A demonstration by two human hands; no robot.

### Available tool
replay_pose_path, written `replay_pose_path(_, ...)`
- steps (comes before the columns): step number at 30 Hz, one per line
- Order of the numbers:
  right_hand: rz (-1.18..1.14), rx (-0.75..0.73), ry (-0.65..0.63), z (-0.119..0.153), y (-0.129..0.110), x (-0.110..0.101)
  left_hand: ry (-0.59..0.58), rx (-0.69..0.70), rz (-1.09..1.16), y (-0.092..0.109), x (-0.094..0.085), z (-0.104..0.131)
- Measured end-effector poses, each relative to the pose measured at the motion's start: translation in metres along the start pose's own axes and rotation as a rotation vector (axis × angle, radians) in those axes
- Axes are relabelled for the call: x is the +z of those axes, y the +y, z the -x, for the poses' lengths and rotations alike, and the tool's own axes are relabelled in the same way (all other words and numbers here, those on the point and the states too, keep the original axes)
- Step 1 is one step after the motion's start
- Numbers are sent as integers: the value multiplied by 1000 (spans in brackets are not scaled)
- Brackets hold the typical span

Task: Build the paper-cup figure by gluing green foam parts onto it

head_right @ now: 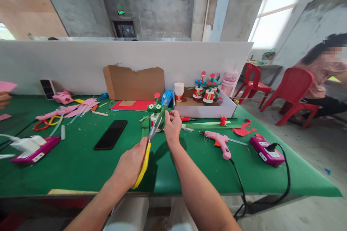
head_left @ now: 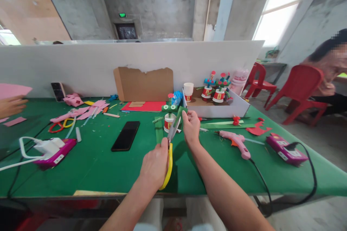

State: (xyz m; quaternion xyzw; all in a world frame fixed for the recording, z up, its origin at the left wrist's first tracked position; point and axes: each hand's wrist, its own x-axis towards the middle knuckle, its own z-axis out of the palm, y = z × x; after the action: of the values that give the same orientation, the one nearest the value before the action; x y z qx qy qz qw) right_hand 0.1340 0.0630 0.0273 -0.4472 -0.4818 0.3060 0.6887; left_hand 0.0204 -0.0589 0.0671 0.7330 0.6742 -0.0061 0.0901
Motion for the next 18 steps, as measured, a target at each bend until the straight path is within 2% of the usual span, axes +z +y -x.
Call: replay_pose_path(18,-1,13,10,0,0,1,-10,-1,-1,1,0,-1)
